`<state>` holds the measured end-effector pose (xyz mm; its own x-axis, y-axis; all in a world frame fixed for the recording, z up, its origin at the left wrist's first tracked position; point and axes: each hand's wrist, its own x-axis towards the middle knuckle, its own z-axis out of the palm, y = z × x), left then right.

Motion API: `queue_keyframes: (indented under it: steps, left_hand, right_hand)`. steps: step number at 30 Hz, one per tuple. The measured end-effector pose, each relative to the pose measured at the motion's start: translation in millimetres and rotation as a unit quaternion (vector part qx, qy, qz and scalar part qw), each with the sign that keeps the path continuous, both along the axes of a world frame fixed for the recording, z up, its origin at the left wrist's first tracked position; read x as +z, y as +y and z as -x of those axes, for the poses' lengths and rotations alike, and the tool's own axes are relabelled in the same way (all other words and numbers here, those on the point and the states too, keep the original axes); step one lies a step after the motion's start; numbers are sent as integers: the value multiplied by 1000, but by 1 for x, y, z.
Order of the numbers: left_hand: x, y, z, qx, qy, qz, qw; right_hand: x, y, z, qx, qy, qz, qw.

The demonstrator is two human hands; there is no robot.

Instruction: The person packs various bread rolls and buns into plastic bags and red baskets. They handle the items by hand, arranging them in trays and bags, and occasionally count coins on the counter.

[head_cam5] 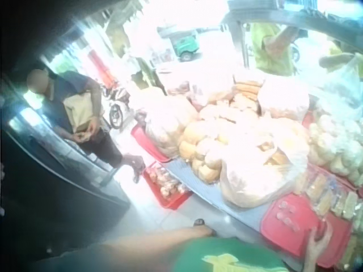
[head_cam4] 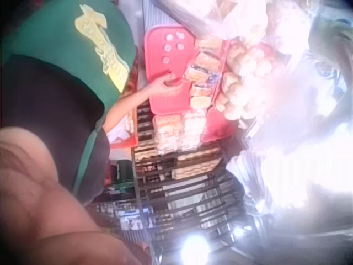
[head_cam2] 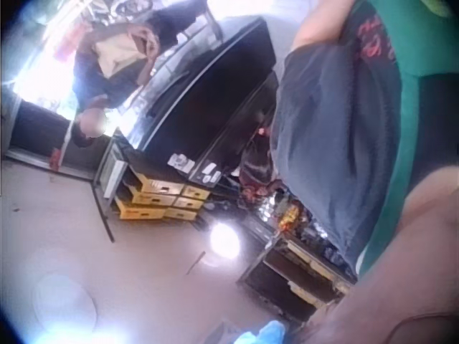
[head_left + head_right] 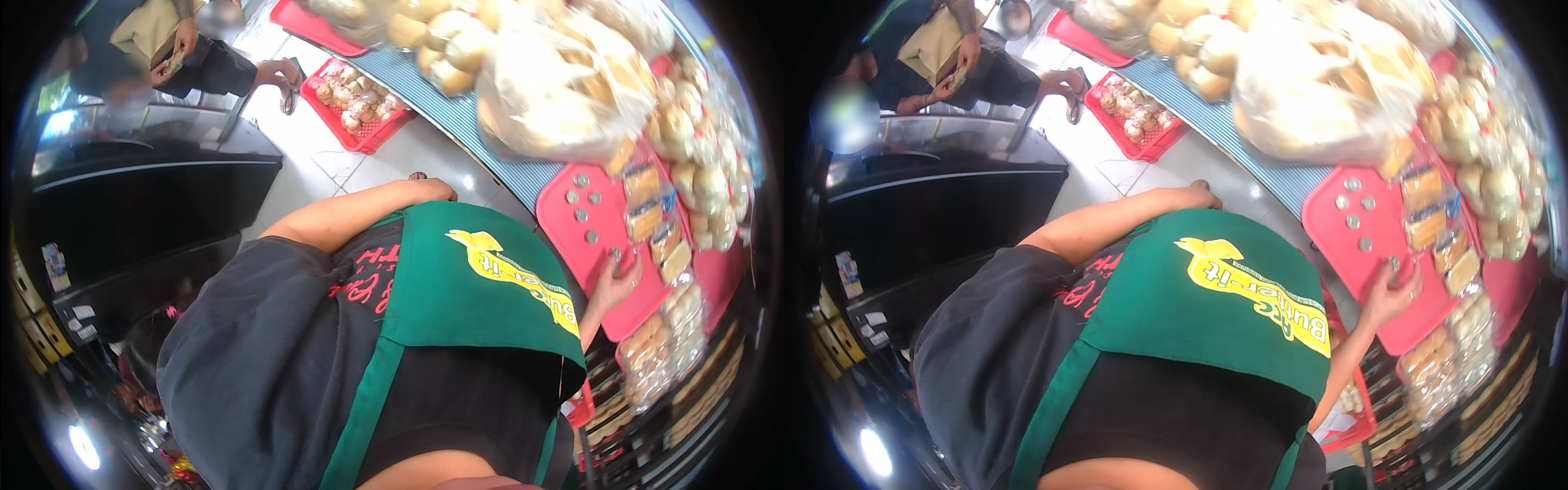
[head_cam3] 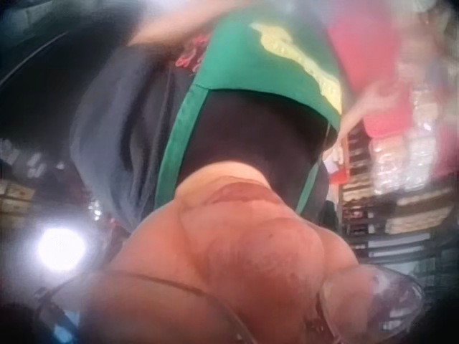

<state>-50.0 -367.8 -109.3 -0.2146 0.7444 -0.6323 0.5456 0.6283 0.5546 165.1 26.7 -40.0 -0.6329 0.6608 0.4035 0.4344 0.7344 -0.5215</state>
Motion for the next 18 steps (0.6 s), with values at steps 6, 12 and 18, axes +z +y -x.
queue_keyframes:
  steps: [6, 12, 18]
  left_hand:
    - [-50, -123, 16, 161, 56, -16, 985]
    - [-84, -223, 40, 347, 19, 84, 934]
    - [-98, -276, 76, 490, 40, 55, 869]
  right_hand:
    - [126, -64, 103, -49, 229, -176, 956]
    - [182, -218, 265, 306, 355, -58, 881]
    - [107, -355, 374, 654, -80, 61, 750]
